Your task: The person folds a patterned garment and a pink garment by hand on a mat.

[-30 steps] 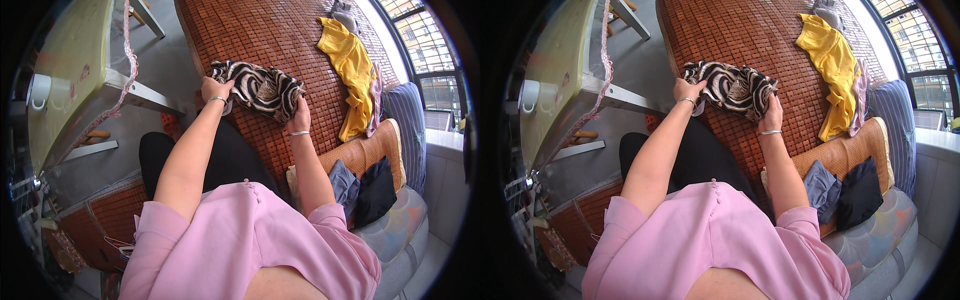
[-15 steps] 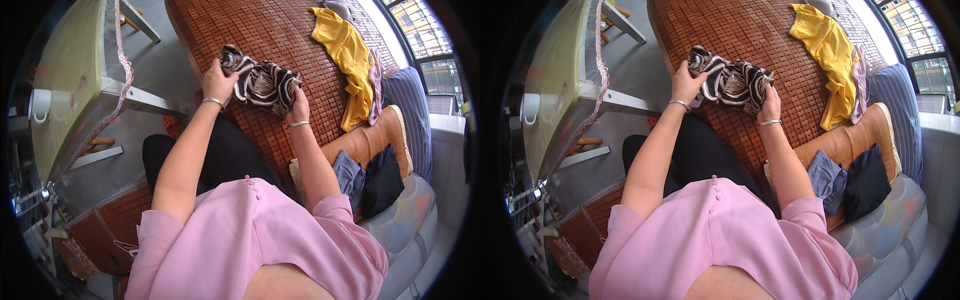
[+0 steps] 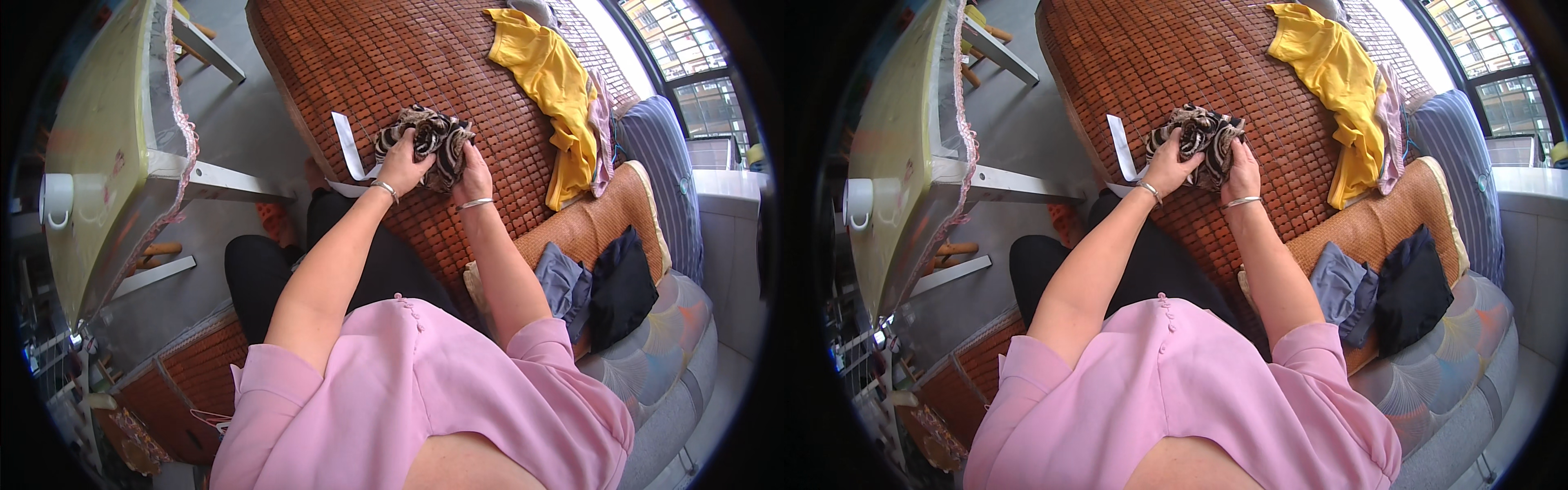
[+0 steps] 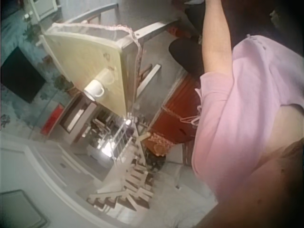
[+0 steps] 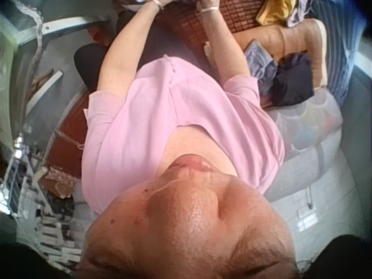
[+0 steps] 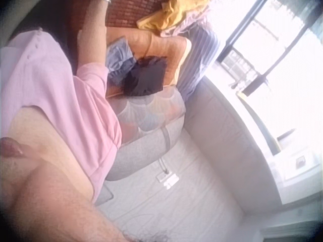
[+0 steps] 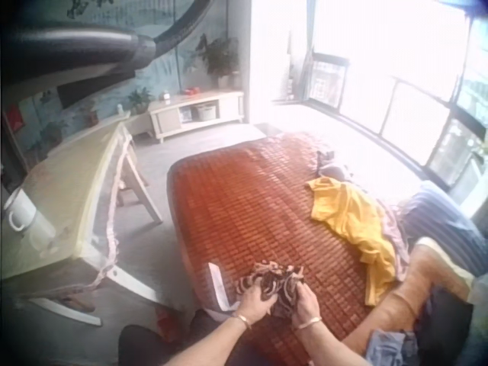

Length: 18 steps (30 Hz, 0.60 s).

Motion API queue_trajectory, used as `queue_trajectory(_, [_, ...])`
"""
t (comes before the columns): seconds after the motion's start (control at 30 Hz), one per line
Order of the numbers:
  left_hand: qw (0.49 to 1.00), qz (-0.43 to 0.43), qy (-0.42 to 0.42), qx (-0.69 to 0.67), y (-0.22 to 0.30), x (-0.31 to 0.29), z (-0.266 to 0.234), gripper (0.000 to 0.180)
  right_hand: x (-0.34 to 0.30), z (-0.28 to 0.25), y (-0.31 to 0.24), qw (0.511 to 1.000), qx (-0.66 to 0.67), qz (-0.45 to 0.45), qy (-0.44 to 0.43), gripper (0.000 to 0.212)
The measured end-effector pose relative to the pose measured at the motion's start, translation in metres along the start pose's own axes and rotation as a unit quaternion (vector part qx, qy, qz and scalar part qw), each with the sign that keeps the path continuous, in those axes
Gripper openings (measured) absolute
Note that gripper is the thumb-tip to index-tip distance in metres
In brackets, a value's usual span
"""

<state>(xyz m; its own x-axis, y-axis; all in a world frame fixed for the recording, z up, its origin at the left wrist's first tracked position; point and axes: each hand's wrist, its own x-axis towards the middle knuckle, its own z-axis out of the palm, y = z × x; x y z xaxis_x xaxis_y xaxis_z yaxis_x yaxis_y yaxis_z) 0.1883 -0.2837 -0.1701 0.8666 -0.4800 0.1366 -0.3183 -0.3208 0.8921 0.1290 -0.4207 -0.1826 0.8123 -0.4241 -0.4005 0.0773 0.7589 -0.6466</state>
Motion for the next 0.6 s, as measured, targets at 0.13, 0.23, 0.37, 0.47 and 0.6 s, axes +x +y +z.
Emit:
queue_trajectory(0.13, [0.998,-0.038,-0.048,0.025,0.005,-0.002,-0.002,0.048,-0.012,0.013,-0.031,0.990,0.098,0.099,-0.014,0.035])
queue_trajectory(0.23, [0.978,-0.028,-0.118,0.168,0.020,-0.001,0.007,0.044,-0.014,0.008,-0.036,0.996,0.066,0.017,-0.055,0.033])
queue_trajectory(0.37, [0.949,-0.020,-0.105,0.295,0.034,0.006,0.033,0.038,-0.023,0.011,-0.030,0.972,-0.184,-0.145,-0.013,0.027])
queue_trajectory(0.47, [0.898,-0.054,-0.181,0.398,0.039,0.016,0.036,0.036,-0.036,0.030,-0.028,0.757,-0.511,-0.401,-0.070,0.023])
queue_trajectory(0.6, [0.864,0.092,-0.239,0.434,0.009,0.020,0.040,0.034,-0.055,0.050,-0.017,0.650,-0.621,-0.422,-0.119,0.029])
